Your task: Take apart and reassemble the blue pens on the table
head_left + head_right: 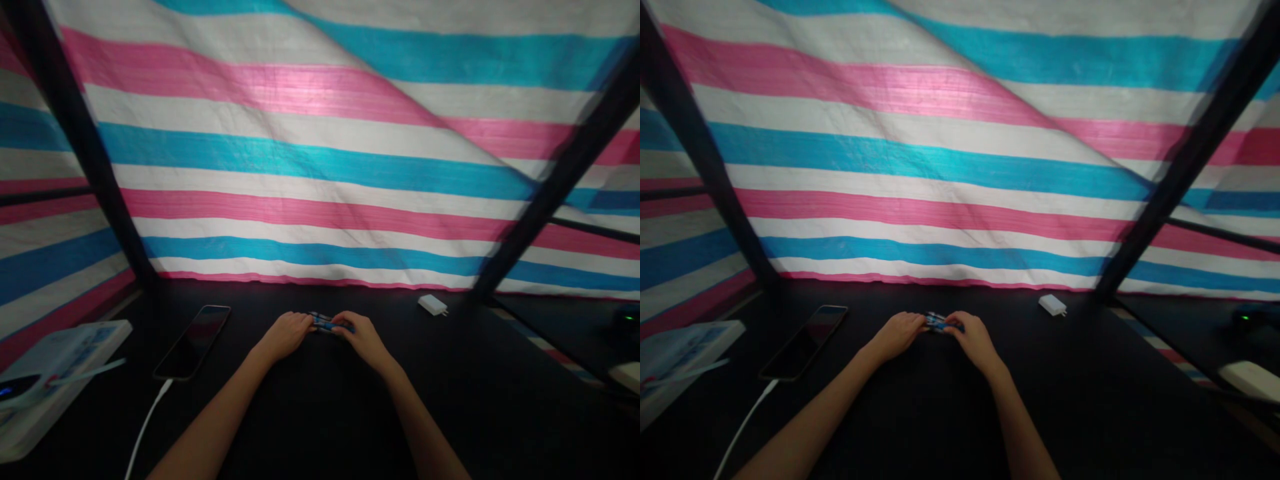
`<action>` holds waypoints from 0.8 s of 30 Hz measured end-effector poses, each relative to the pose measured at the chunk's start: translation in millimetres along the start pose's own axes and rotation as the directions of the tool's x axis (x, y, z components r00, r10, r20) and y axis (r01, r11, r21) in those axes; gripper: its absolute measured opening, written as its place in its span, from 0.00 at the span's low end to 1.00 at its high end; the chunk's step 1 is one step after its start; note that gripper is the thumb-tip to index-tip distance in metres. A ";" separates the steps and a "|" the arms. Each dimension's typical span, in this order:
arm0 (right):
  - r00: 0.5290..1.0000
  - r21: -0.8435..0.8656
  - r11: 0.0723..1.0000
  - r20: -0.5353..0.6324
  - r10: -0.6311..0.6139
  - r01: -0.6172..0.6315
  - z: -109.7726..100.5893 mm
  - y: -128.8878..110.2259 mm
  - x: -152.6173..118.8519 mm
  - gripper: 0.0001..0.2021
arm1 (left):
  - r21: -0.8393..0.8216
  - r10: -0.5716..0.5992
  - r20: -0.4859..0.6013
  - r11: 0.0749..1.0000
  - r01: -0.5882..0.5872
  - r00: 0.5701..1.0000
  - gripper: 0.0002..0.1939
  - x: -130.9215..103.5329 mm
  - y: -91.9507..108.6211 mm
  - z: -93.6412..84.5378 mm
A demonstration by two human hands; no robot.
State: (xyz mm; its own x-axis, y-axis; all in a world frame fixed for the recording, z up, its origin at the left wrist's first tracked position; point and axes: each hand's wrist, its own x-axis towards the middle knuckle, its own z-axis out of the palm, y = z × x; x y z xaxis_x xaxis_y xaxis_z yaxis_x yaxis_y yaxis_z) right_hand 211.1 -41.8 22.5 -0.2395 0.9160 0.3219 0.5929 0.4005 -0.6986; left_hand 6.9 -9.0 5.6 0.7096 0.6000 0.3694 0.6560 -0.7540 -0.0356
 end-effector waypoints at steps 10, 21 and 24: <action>1.000 -0.131 0.991 0.018 -0.020 0.022 1.3 -3.3 -0.4 0.08 | -0.016 -0.001 0.006 1.000 0.001 1.000 0.07 -0.2 0.7 -1.1; 0.999 -0.151 0.988 0.016 -0.038 0.040 6.4 -6.2 -0.3 0.09 | -0.022 -0.003 -0.004 1.000 0.003 1.000 0.06 0.0 2.2 -1.2; 0.999 -0.194 0.980 0.036 -0.040 0.046 6.7 -6.6 -0.6 0.08 | -0.007 0.021 0.003 1.000 -0.021 1.000 0.06 0.3 3.2 -1.5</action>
State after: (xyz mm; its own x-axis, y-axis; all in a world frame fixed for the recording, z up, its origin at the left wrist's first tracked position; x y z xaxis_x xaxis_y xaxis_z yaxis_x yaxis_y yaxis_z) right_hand 202.2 -44.9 22.7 -0.2903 0.8995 0.3266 0.7188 0.4302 -0.5460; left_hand 8.7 -11.7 7.0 0.7237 0.5851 0.3660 0.6393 -0.7681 -0.0362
